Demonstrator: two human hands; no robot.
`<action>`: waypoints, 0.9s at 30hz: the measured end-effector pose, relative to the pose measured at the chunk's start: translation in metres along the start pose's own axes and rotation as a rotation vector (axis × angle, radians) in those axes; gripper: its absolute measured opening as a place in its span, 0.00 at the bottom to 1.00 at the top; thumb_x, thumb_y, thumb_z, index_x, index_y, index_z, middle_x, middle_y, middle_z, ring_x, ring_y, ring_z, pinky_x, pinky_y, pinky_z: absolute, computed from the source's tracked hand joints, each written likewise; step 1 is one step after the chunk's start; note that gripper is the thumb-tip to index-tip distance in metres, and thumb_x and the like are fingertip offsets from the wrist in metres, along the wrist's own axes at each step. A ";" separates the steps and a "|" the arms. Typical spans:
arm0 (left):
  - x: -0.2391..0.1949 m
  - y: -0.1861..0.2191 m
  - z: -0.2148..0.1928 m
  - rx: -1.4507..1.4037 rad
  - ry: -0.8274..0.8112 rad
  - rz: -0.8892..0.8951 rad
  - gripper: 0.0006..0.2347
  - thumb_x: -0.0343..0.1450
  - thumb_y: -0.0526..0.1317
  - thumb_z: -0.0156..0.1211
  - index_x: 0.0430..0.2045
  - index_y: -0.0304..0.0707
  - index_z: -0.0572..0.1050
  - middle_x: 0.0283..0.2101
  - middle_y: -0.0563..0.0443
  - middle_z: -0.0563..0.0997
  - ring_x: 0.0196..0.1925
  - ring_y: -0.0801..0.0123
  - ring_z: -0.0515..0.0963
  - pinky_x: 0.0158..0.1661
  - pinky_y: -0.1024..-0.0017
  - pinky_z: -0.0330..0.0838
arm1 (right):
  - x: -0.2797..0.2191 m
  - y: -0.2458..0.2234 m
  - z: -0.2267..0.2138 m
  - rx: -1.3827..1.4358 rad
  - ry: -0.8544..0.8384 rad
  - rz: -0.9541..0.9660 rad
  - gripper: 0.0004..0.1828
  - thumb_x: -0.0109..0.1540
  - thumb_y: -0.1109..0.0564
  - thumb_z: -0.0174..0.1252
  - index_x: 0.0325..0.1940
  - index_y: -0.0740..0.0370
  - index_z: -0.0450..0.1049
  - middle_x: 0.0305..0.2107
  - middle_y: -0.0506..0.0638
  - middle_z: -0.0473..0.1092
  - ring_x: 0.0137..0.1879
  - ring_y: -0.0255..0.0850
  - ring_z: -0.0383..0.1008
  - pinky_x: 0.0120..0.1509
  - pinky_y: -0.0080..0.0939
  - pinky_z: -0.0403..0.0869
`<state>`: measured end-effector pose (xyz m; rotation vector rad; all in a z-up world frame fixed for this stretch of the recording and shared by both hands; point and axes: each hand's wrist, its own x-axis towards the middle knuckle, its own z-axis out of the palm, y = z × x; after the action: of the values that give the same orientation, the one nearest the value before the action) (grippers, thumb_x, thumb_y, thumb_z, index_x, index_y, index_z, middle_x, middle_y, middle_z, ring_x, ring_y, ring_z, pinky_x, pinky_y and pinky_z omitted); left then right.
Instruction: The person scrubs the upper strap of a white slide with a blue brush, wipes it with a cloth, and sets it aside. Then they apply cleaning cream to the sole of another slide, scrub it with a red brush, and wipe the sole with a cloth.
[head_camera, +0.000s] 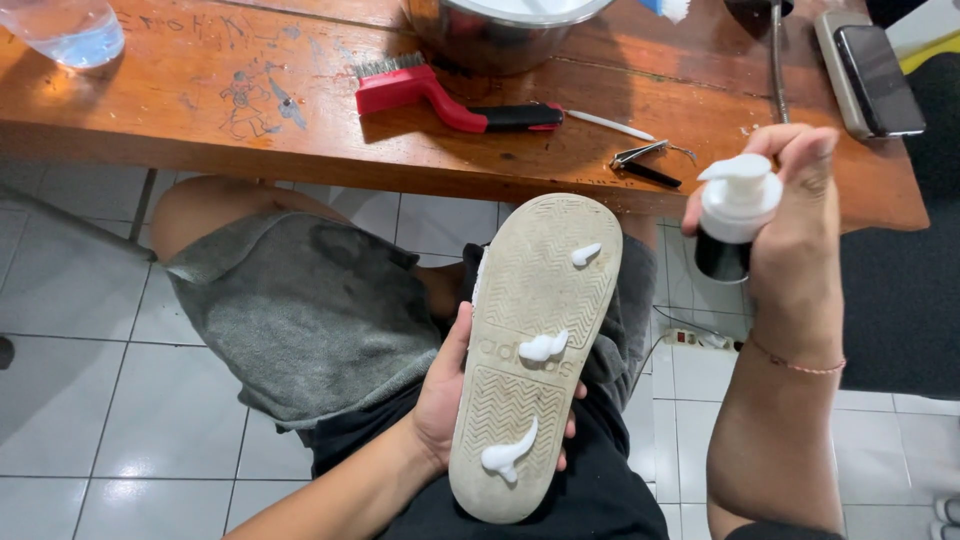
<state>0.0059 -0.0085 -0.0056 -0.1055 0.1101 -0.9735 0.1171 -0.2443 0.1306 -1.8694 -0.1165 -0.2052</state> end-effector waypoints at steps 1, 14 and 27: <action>-0.001 0.000 0.001 -0.021 -0.023 -0.001 0.47 0.70 0.77 0.37 0.70 0.29 0.63 0.54 0.23 0.73 0.45 0.35 0.78 0.43 0.37 0.75 | 0.006 0.001 -0.003 0.148 0.026 0.010 0.39 0.57 0.16 0.41 0.46 0.51 0.59 0.20 0.58 0.67 0.26 0.44 0.74 0.26 0.36 0.66; -0.005 0.002 -0.008 -0.022 0.022 0.062 0.48 0.68 0.79 0.38 0.67 0.30 0.65 0.54 0.26 0.74 0.46 0.35 0.78 0.44 0.36 0.75 | 0.128 0.029 0.011 0.429 0.168 -0.080 0.46 0.41 0.13 0.46 0.36 0.56 0.65 0.17 0.53 0.68 0.25 0.41 0.73 0.36 0.38 0.75; -0.010 0.012 -0.023 -0.099 -0.042 0.197 0.49 0.68 0.79 0.38 0.68 0.29 0.64 0.55 0.22 0.73 0.46 0.32 0.77 0.42 0.33 0.74 | 0.065 -0.013 0.075 -0.327 -0.031 -0.883 0.10 0.74 0.59 0.47 0.53 0.68 0.69 0.42 0.60 0.70 0.47 0.51 0.71 0.54 0.48 0.70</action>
<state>0.0069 0.0059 -0.0298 -0.2022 0.1281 -0.7690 0.1846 -0.1705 0.1342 -2.0314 -0.9819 -0.8373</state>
